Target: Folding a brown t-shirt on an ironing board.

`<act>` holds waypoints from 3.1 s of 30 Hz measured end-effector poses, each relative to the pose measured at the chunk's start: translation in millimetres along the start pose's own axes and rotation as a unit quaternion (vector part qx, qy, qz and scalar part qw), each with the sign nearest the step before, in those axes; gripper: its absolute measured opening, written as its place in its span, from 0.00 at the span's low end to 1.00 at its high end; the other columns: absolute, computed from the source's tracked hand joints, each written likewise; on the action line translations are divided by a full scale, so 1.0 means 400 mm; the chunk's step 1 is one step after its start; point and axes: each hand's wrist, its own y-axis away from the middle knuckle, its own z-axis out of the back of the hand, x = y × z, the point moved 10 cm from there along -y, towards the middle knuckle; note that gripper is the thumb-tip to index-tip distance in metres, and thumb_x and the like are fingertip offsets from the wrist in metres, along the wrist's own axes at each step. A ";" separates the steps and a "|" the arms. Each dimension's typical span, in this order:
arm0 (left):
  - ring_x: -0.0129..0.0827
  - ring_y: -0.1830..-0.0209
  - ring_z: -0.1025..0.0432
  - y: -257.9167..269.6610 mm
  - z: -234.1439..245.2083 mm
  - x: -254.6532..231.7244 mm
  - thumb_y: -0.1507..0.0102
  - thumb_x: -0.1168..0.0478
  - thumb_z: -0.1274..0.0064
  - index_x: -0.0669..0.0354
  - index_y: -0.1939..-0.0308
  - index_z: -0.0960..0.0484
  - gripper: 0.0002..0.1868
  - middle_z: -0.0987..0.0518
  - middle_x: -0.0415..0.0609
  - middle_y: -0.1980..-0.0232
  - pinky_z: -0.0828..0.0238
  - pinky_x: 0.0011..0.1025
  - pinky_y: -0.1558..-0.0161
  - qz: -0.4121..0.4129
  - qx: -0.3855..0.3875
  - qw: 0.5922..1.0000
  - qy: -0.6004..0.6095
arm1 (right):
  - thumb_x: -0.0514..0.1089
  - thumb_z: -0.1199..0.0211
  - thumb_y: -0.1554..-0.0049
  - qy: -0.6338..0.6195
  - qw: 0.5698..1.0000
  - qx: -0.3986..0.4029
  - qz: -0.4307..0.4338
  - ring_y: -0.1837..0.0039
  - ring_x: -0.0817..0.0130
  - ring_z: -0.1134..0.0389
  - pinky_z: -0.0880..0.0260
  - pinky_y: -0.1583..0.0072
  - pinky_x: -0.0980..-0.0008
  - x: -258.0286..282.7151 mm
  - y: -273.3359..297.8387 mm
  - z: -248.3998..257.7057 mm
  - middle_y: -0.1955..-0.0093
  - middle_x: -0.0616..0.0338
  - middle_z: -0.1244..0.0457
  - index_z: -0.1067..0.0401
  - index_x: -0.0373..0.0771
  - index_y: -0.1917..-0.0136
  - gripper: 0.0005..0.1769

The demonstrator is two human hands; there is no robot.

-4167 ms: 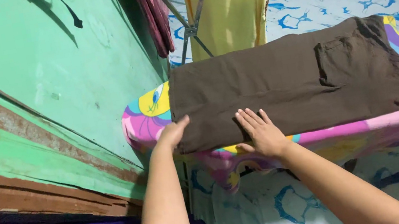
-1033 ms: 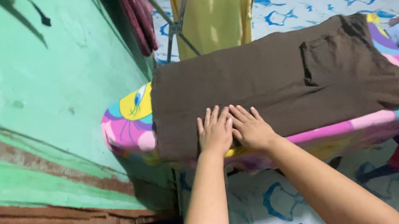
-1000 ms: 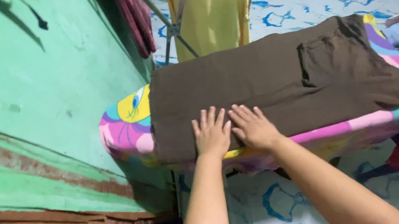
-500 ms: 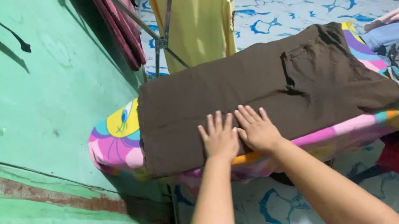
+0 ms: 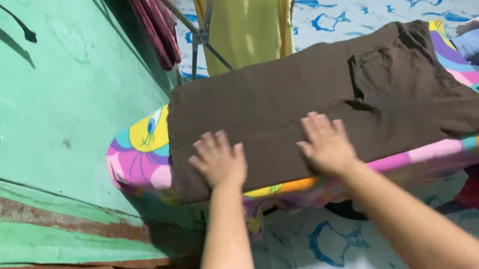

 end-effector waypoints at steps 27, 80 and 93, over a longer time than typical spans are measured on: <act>0.49 0.16 0.65 0.179 -0.020 -0.816 0.31 0.39 0.64 0.41 0.22 0.42 0.34 0.55 0.51 0.16 0.76 0.62 0.24 -0.301 0.092 0.941 0.125 | 0.62 0.51 0.37 -0.064 0.998 -0.007 -0.011 0.16 0.56 0.54 0.54 0.22 0.50 -0.669 0.204 -0.017 0.16 0.54 0.53 0.47 0.41 0.20 0.38; 0.50 0.15 0.67 0.314 -0.049 -0.985 0.33 0.30 0.65 0.38 0.20 0.45 0.40 0.58 0.51 0.15 0.76 0.60 0.23 -0.376 0.133 0.910 0.111 | 0.33 0.32 0.49 -0.629 0.669 -0.258 -0.300 0.54 0.75 0.33 0.33 0.51 0.74 -1.132 0.347 -0.061 0.57 0.65 0.33 0.30 0.40 0.54 0.11; 0.49 0.17 0.59 0.139 -0.022 -1.022 0.29 0.39 0.63 0.48 0.22 0.40 0.34 0.49 0.55 0.18 0.68 0.59 0.24 -0.284 -0.017 0.944 0.167 | 0.48 0.32 0.44 -0.399 0.849 -0.138 -0.317 0.51 0.63 0.26 0.28 0.47 0.62 -1.211 0.097 -0.070 0.51 0.53 0.27 0.21 0.37 0.46 0.16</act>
